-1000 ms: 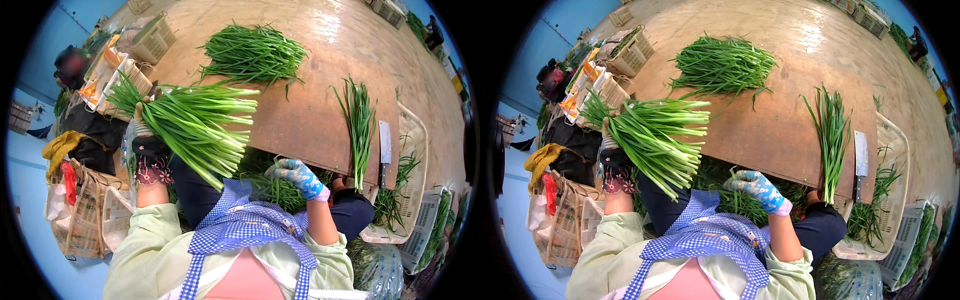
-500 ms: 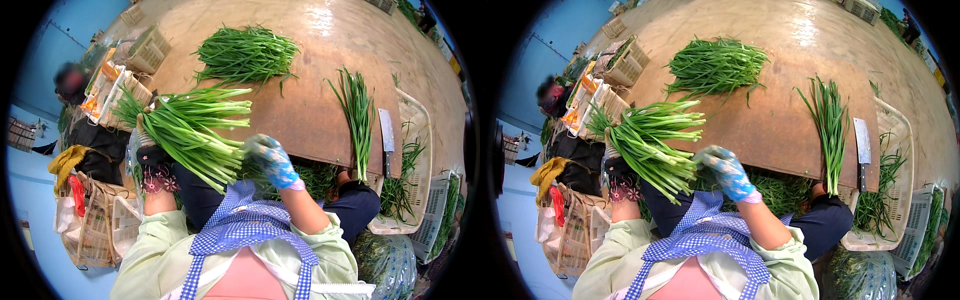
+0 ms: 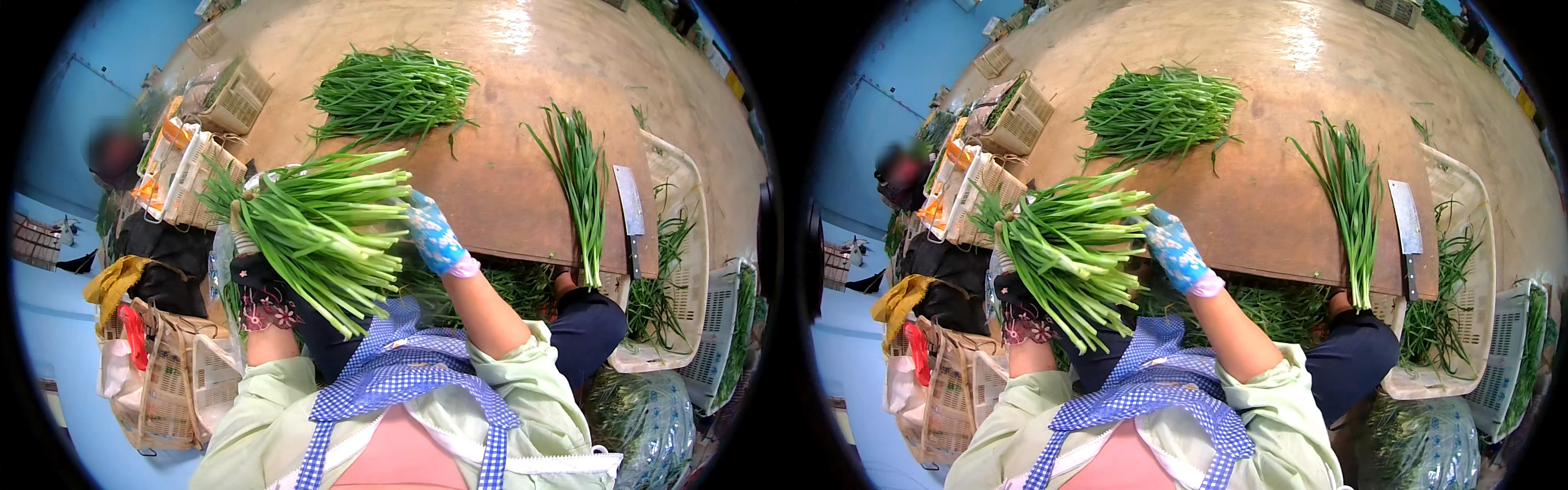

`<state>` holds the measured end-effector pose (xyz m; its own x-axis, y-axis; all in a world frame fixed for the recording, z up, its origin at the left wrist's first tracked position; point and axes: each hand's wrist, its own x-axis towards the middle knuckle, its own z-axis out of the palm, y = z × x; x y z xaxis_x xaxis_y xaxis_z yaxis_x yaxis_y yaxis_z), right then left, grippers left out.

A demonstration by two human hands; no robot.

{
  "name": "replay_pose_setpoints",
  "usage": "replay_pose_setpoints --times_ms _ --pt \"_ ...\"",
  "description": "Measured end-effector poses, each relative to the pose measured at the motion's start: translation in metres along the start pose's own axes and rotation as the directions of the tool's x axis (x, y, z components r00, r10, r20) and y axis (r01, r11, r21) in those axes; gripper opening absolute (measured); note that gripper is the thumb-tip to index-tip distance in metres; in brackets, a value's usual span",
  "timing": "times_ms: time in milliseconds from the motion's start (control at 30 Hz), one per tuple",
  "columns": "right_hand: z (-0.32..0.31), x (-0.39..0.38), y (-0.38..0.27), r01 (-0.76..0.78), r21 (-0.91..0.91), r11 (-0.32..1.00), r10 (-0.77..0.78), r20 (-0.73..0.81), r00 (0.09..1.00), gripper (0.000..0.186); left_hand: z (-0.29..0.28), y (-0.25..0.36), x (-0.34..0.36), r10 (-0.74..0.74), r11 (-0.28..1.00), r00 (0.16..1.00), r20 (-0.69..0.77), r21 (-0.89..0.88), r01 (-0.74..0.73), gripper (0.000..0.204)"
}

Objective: The person sits at a wooden table in a market setting, wearing gloves and an apron. They repeatedly pick up bunches of green onions, trim the root ends with a knife, and bundle them with red rubber bands. The prepared bundles are placed into white plastic baskets.

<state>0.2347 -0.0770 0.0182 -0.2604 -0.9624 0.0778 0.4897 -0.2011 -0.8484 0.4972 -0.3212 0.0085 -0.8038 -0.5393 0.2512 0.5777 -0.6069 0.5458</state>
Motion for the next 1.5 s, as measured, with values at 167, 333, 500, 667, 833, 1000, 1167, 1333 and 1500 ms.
replay_pose_setpoints --times_ms 167,333,500,667,833,1000,1167,1333,1500 --pt "-0.003 -0.054 -0.007 -0.227 0.131 0.965 0.231 -0.013 0.973 0.034 0.001 -0.023 0.000 0.055 0.994 0.927 -0.371 0.106 -0.017 0.026" --pt "-0.068 -0.112 -0.026 -0.286 -0.044 0.957 0.289 0.199 0.936 0.030 0.037 -0.035 0.005 0.106 0.994 0.926 -0.363 0.061 -0.090 0.023" --pt "-0.051 -0.090 -0.046 -0.167 -0.869 0.466 -0.072 -0.226 0.971 0.029 0.028 -0.014 0.001 0.054 0.998 0.960 -0.274 0.051 -0.041 0.026" --pt "-0.024 -0.025 -0.040 -0.048 -0.364 0.930 -0.021 -0.183 0.983 0.030 0.058 -0.024 0.013 0.037 0.997 0.993 -0.115 0.076 -0.028 0.031" --pt "-0.022 -0.012 -0.034 -0.174 -0.262 0.949 0.161 -0.070 0.984 0.029 0.064 -0.010 0.004 0.006 0.995 0.997 -0.078 0.100 0.002 0.033" --pt "-0.021 -0.006 -0.005 -0.014 -0.149 0.989 0.017 0.022 1.000 0.027 0.071 -0.021 0.007 0.036 0.999 0.982 -0.186 0.041 -0.028 0.026" --pt "-0.030 -0.020 0.018 0.019 -0.553 0.833 -0.165 -0.216 0.962 0.023 0.075 -0.026 0.015 -0.011 0.999 0.989 -0.147 0.050 0.018 0.027" --pt "-0.038 -0.053 -0.003 -0.122 -0.707 0.697 -0.199 -0.354 0.914 0.010 0.083 -0.010 0.011 -0.003 0.991 0.996 -0.084 0.130 0.014 0.027" --pt "-0.096 -0.078 -0.006 -0.230 -0.643 0.730 -0.191 -0.515 0.836 0.007 0.073 0.012 0.016 -0.098 0.991 0.995 -0.001 0.086 0.098 0.028"
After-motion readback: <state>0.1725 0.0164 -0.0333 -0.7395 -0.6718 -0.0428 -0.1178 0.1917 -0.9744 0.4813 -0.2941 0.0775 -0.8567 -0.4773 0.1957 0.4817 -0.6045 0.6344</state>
